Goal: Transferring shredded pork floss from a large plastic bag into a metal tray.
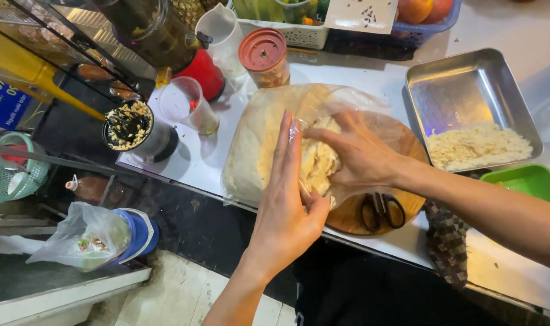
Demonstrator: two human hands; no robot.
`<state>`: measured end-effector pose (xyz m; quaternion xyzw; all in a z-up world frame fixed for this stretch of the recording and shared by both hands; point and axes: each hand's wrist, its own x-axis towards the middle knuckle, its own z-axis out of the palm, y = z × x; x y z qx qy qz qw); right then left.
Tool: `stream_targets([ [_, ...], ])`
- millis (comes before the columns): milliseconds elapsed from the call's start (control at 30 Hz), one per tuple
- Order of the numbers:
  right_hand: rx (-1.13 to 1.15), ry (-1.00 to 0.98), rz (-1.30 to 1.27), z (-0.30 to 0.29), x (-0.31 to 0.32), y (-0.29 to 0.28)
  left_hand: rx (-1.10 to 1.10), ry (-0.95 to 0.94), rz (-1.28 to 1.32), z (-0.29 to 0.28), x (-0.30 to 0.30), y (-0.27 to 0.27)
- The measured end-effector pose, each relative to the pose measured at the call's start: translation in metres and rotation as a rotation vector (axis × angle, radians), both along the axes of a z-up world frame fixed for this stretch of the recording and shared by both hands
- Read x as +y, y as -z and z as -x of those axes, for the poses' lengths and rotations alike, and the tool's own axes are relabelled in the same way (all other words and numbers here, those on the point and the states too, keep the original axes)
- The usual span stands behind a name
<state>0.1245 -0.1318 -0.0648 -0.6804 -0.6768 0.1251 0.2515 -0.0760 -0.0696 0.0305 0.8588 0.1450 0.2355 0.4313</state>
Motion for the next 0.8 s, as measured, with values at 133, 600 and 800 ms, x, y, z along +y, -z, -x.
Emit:
stream_targets([
  [133,0.064,0.206,-0.004,0.001,0.005,0.016,-0.031,-0.030,0.054,-0.002,0.000,-0.006],
  [600,0.434,0.311,-0.123,0.015,0.019,0.038,-0.083,-0.082,0.110,-0.017,0.019,0.010],
  [800,0.223,0.271,-0.007,0.032,0.029,0.015,-0.049,-0.093,0.172,-0.020,0.022,0.002],
])
